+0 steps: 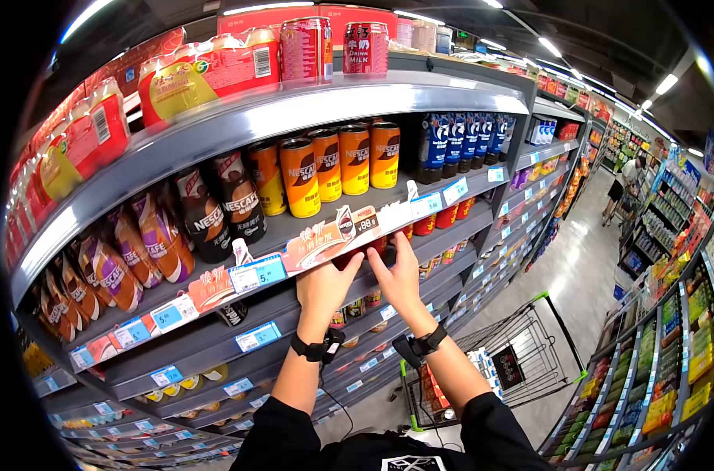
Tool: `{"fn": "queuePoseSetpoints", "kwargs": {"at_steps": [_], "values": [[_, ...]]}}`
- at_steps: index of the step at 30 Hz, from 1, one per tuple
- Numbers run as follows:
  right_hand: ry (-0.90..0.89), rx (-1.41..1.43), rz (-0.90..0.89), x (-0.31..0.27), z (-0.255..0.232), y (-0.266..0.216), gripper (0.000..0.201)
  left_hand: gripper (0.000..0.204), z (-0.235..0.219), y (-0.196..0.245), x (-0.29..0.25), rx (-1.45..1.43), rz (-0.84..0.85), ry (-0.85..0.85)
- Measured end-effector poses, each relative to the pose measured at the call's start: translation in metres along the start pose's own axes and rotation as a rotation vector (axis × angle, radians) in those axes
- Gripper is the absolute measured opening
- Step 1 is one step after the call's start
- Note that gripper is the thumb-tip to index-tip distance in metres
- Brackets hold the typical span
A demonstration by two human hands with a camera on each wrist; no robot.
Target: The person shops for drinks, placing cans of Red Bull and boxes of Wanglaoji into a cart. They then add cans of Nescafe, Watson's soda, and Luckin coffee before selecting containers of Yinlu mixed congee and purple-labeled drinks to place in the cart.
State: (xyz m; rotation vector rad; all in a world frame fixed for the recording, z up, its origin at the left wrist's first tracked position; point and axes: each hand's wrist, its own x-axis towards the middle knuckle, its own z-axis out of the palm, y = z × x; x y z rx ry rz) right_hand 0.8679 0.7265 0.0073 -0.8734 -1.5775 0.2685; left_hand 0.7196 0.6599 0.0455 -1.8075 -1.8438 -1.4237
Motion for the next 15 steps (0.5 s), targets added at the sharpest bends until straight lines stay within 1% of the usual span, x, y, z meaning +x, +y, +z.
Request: {"fn": "queuePoseSetpoints", "kwargs": {"at_steps": [2,3,4,5,6,7,8,10,11,12,13,14,15], "values": [[-0.003,0.059,0.038,0.007,0.002,-0.005,0.054,0.052,0.001,-0.001,0.001,0.048,0.066,0.016],[-0.005,0.113,0.072,0.010,0.002,-0.009,0.051,0.052,0.002,-0.003,0.001,0.055,0.063,0.008],[-0.009,0.117,0.080,0.013,0.003,-0.008,0.051,0.056,0.004,-0.006,0.001,0.082,0.090,0.014],[-0.024,0.133,0.056,0.016,0.003,-0.005,0.049,0.060,0.004,-0.006,0.001,0.107,0.116,0.022],[-0.038,0.149,0.030,0.019,0.005,-0.003,0.047,0.060,0.004,-0.005,0.001,0.112,0.111,0.020],[-0.035,0.095,0.039,0.021,0.006,-0.003,0.052,0.060,0.002,-0.002,0.000,0.090,0.067,-0.005],[-0.042,0.101,0.043,0.024,0.005,-0.007,0.052,0.059,0.000,0.000,-0.001,0.070,0.024,-0.030],[-0.062,0.116,0.031,0.032,-0.002,-0.020,0.058,0.059,-0.001,0.003,-0.002,0.076,0.016,-0.048],[-0.105,0.050,0.021,0.034,-0.003,-0.018,0.066,0.060,-0.003,0.006,-0.003,0.075,-0.006,-0.050],[-0.094,0.056,0.023,0.035,-0.004,-0.016,0.066,0.062,-0.004,0.008,-0.003,0.074,-0.024,-0.052],[-0.111,0.061,-0.015,0.035,-0.004,-0.015,0.070,0.063,0.004,0.001,-0.004,0.091,0.034,0.033],[-0.127,0.066,-0.050,0.036,-0.005,-0.015,0.074,0.063,0.004,0.002,-0.005,0.072,0.001,0.024],[-0.123,0.097,-0.040,0.035,-0.005,-0.016,0.078,0.061,0.004,0.004,-0.007,0.084,0.003,0.058]]}}
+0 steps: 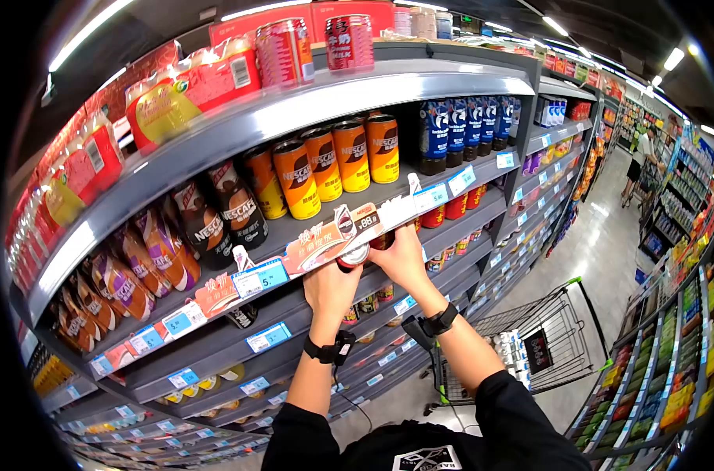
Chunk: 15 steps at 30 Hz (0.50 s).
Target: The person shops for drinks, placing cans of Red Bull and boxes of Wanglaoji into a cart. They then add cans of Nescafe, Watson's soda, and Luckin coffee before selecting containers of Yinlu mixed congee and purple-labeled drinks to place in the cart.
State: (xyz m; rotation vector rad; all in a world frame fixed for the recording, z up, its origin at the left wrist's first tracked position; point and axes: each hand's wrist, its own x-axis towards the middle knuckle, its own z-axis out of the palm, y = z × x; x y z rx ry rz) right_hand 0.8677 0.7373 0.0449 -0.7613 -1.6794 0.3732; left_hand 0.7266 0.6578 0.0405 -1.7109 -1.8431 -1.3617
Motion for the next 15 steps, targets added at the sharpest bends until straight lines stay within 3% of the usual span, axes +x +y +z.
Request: {"fn": "queuePoseSetpoints", "kwargs": {"at_steps": [3,5,7,11,13,15], "values": [[0.019,0.053,-0.008,-0.001,0.000,0.000,0.079,0.059,0.000,0.003,-0.002,-0.019,0.010,0.060],[-0.051,0.180,0.081,-0.001,0.001,0.000,0.075,0.057,0.002,0.004,-0.002,-0.047,0.019,0.076],[-0.052,0.179,0.135,-0.003,-0.003,-0.006,0.076,0.057,0.004,0.003,-0.004,-0.090,-0.071,0.088],[0.010,0.113,0.150,-0.009,-0.006,-0.014,0.083,0.058,0.006,0.000,-0.008,-0.100,-0.028,0.154],[0.073,-0.015,0.070,-0.009,-0.004,-0.010,0.085,0.058,0.006,0.000,-0.009,-0.074,-0.028,0.195],[0.064,0.069,0.116,-0.007,-0.005,-0.004,0.084,0.060,0.004,0.001,-0.011,-0.087,-0.064,0.182]]}}
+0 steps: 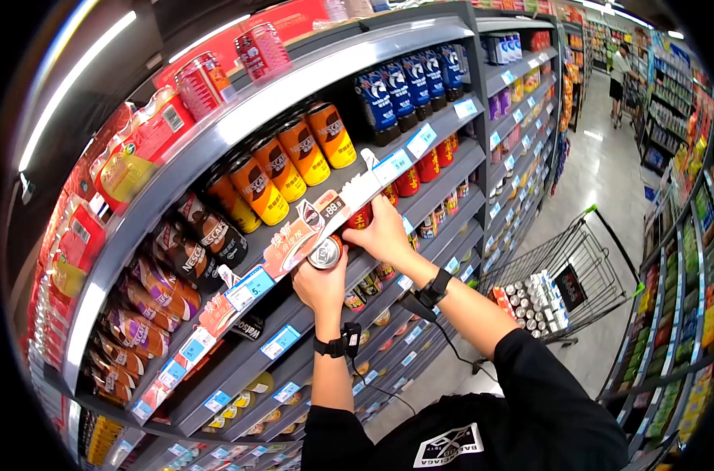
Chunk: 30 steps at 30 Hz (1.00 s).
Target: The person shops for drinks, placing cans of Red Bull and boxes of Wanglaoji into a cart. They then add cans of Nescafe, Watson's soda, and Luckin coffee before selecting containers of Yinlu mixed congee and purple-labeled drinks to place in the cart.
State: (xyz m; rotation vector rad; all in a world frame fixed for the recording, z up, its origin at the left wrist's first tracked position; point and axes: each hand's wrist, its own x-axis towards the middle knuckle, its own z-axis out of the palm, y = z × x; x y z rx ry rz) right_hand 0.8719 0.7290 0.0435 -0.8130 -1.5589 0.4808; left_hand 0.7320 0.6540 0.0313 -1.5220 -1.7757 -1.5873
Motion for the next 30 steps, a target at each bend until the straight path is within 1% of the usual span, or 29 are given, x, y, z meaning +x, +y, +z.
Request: {"fn": "queuePoseSetpoints", "kwargs": {"at_steps": [2,4,5,6,7,8,9,10,11,12,13,14,15,16,17,18,20,21,22,24,25,26,27,28,30], "values": [[0.010,0.022,0.015,-0.001,-0.002,-0.004,0.084,0.060,0.002,-0.005,-0.001,0.003,0.028,-0.001],[0.103,0.218,0.091,-0.004,-0.005,-0.015,0.084,0.061,0.004,-0.010,-0.002,0.005,0.059,0.002],[0.136,0.313,0.127,-0.007,-0.010,-0.026,0.078,0.061,0.003,-0.007,-0.002,0.008,0.081,0.031],[0.153,0.317,0.139,-0.011,-0.009,-0.023,0.078,0.061,0.002,-0.005,-0.002,0.012,0.105,0.058],[0.185,0.200,0.136,-0.014,-0.008,-0.018,0.075,0.060,0.002,-0.002,-0.003,0.032,0.144,0.084],[0.216,0.080,0.135,-0.017,-0.009,-0.018,0.071,0.060,0.000,-0.001,-0.004,0.033,0.157,0.066],[0.244,0.192,0.222,-0.023,-0.012,-0.020,0.067,0.060,-0.001,-0.001,-0.006,0.086,0.096,0.053],[0.298,0.272,0.289,-0.029,-0.014,-0.020,0.073,0.060,0.002,0.000,-0.006,0.130,0.039,0.038],[0.369,0.333,0.293,-0.034,-0.016,-0.015,0.074,0.061,0.007,-0.012,-0.006,0.114,0.137,0.071],[0.431,0.400,0.299,-0.041,-0.013,-0.005,0.075,0.066,0.006,-0.014,-0.006,0.076,0.175,0.022],[0.529,0.518,0.214,-0.048,-0.012,0.006,0.074,0.067,0.007,-0.015,-0.009,0.053,0.222,0.006],[0.545,0.576,0.287,-0.060,-0.026,-0.001,0.067,0.068,0.003,-0.011,-0.010,0.035,0.264,-0.005],[0.508,0.635,0.344,-0.074,-0.035,0.010,0.065,0.068,0.001,-0.010,-0.012,0.042,0.264,-0.008],[0.468,0.692,0.399,-0.089,-0.047,0.022,0.063,0.071,-0.001,-0.009,-0.012,-0.052,0.354,-0.006],[0.455,0.648,0.398,-0.106,-0.060,0.033,0.061,0.075,-0.001,-0.008,-0.013,-0.147,0.444,-0.003],[0.439,0.606,0.394,-0.125,-0.074,0.045,0.060,0.075,-0.001,-0.010,-0.015,-0.140,0.443,0.002],[0.382,0.380,0.377,-0.171,-0.105,0.089,0.061,0.082,0.001,-0.017,-0.025,-0.418,0.553,0.035],[0.350,0.218,0.405,-0.195,-0.127,0.100,0.061,0.086,-0.003,-0.019,-0.034,-0.392,0.552,0.012],[0.323,0.055,0.428,-0.217,-0.150,0.112,0.061,0.084,-0.005,-0.018,-0.047,-0.419,0.516,0.011],[0.291,-0.025,0.450,-0.266,-0.192,0.144,0.060,0.080,-0.010,-0.014,-0.085,-0.573,0.385,-0.069],[0.255,-0.121,0.476,-0.284,-0.216,0.146,0.060,0.076,-0.014,-0.008,-0.106,-0.595,0.360,-0.126],[0.213,-0.223,0.508,-0.304,-0.242,0.148,0.059,0.075,-0.014,-0.004,-0.132,-0.594,0.284,-0.172],[0.213,-0.376,0.448,-0.325,-0.264,0.155,0.062,0.073,-0.012,0.000,-0.162,-0.636,0.153,-0.255],[0.165,-0.409,0.516,-0.342,-0.287,0.150,0.064,0.071,-0.011,0.005,-0.194,-0.676,0.016,-0.341],[0.147,-0.442,0.565,-0.378,-0.326,0.149,0.065,0.064,-0.013,0.016,-0.249,-0.645,-0.187,-0.584]]}}
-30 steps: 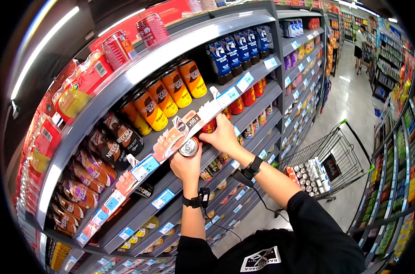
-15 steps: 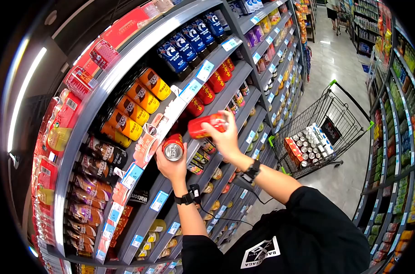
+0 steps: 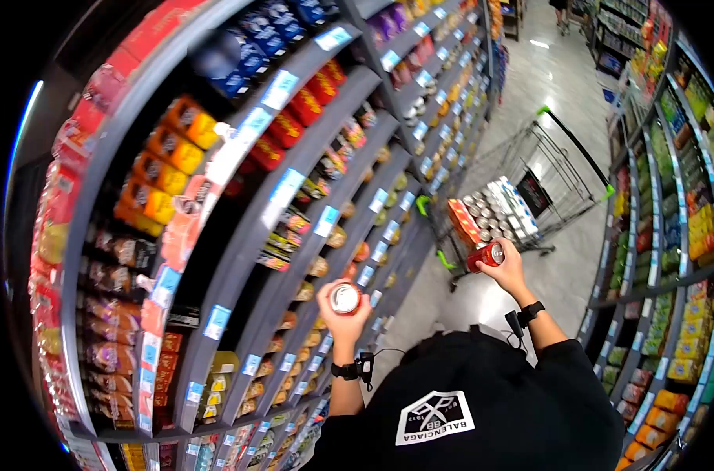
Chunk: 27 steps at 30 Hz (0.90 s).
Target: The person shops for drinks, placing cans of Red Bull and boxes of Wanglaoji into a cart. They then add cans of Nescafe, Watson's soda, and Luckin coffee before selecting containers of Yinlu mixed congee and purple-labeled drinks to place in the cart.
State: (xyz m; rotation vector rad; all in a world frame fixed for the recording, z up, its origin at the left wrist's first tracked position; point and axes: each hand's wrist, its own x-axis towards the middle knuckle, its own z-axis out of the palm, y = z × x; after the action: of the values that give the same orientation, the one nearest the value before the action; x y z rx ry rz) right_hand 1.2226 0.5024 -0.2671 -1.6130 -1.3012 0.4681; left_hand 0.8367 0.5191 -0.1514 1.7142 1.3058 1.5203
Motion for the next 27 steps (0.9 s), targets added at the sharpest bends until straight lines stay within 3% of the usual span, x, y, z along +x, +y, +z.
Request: {"fn": "queuePoseSetpoints", "kwargs": {"at_steps": [2,4,7,12,16,19,20,22,27], "values": [[-0.025,-0.048,0.105,-0.019,-0.033,0.021,0.065,0.058,0.023,-0.020,-0.039,0.090,-0.218,-0.245],[0.005,-0.119,0.178,-0.036,-0.056,0.041,0.064,0.060,0.040,-0.042,-0.071,0.282,-0.205,-0.607],[0.047,-0.157,0.245,-0.056,-0.078,0.065,0.063,0.066,0.071,-0.024,-0.089,0.386,-0.223,-0.909],[0.080,-0.140,0.362,-0.074,-0.099,0.086,0.062,0.071,0.126,-0.034,-0.091,0.383,-0.272,-0.975],[0.128,-0.173,0.387,-0.078,-0.108,0.094,0.062,0.069,0.169,-0.066,-0.072,0.157,-0.314,-0.866],[0.150,-0.196,0.434,-0.080,-0.113,0.094,0.061,0.059,0.210,-0.094,-0.045,0.152,-0.020,-0.713],[0.152,-0.187,0.472,-0.081,-0.113,0.093,0.060,0.057,0.224,-0.112,-0.038,0.203,0.001,-0.695],[0.179,-0.235,0.502,-0.088,-0.108,0.099,0.059,0.059,0.255,-0.148,-0.016,0.245,-0.012,-0.698],[0.297,-0.295,0.730,-0.102,-0.081,0.118,0.063,0.058,0.342,-0.234,0.042,0.251,-0.225,-0.708]]}}
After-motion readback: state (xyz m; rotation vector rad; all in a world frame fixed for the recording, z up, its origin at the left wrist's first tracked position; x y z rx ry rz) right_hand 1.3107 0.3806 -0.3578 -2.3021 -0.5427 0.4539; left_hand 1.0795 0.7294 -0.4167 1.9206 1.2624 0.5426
